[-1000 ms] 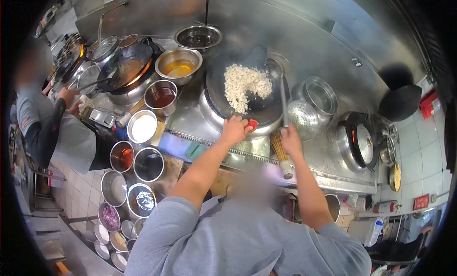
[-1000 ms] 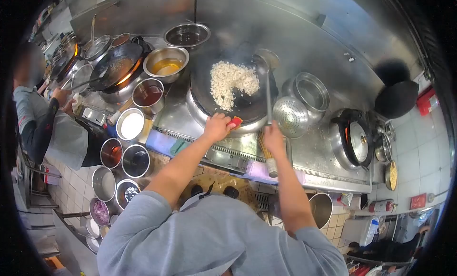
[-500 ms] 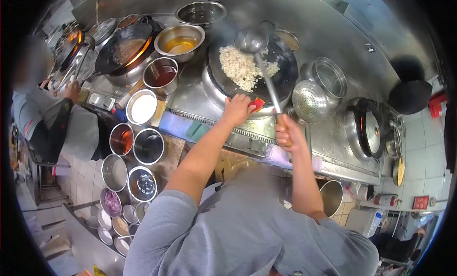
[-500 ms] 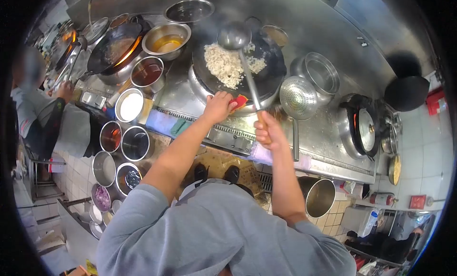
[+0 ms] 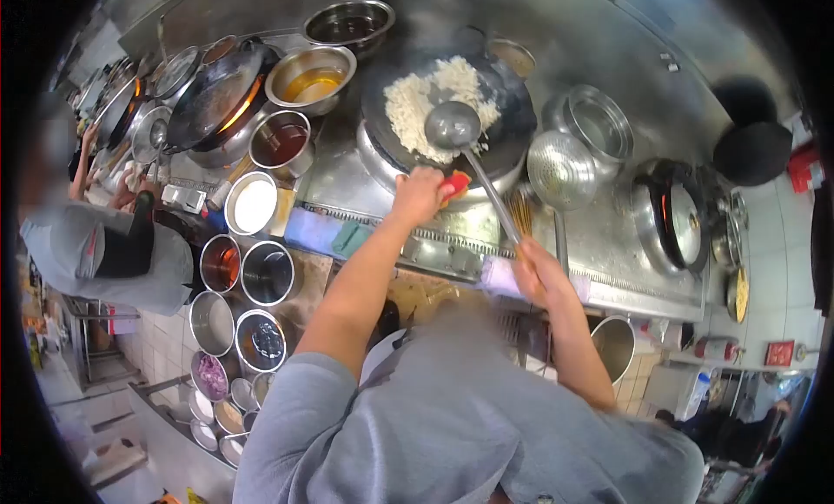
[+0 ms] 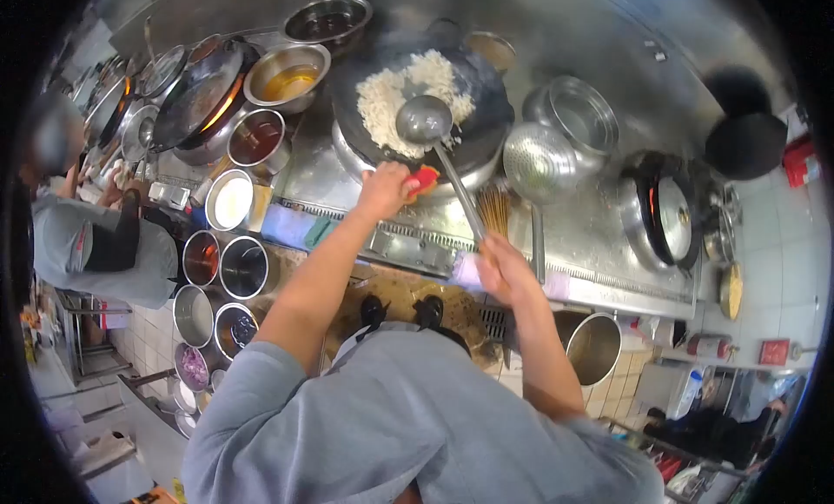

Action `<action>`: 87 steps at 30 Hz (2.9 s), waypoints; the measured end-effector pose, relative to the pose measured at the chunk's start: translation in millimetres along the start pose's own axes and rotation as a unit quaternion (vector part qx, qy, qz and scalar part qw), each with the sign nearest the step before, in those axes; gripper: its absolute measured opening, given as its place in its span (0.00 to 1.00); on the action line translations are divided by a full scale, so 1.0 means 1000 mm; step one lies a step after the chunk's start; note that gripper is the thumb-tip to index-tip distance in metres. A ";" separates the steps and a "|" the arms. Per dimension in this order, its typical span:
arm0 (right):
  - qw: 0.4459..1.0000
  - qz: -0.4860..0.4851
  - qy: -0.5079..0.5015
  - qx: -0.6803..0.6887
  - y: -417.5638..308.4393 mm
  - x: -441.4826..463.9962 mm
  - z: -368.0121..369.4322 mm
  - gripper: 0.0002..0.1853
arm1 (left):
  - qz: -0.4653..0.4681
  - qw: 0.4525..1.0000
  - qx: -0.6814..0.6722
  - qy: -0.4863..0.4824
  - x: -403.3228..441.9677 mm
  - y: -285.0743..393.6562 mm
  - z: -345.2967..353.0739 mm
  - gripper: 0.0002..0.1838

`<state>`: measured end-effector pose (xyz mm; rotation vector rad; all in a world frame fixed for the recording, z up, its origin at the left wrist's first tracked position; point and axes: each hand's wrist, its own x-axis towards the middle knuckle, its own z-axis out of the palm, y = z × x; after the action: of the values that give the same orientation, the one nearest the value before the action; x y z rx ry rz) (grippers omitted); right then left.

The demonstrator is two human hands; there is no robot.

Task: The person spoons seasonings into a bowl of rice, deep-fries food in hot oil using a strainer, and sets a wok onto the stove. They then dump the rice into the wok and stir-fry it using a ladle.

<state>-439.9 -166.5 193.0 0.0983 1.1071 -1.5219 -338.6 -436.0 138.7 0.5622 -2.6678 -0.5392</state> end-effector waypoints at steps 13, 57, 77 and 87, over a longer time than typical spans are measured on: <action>0.999 0.031 -0.011 -0.035 -0.009 0.000 0.047 0.19 | -0.026 0.998 0.024 -0.043 0.008 0.002 -0.008 0.16; 0.631 -0.311 0.203 -0.681 -0.011 0.102 0.085 0.31 | -0.009 0.994 0.016 -0.112 0.014 -0.007 -0.021 0.17; 0.703 -0.218 0.155 -0.659 -0.018 -0.084 0.058 0.30 | 0.065 0.991 -0.024 -0.116 0.022 0.004 -0.023 0.17; 0.544 -0.179 0.148 -0.806 -0.091 -0.300 0.131 0.25 | 0.225 0.971 -0.075 0.022 -0.031 0.113 -0.149 0.16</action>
<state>-356.5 -48.9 500.3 -1.2513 2.5041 -0.2019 -284.6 -369.4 308.3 -0.0778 -2.5643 -0.5729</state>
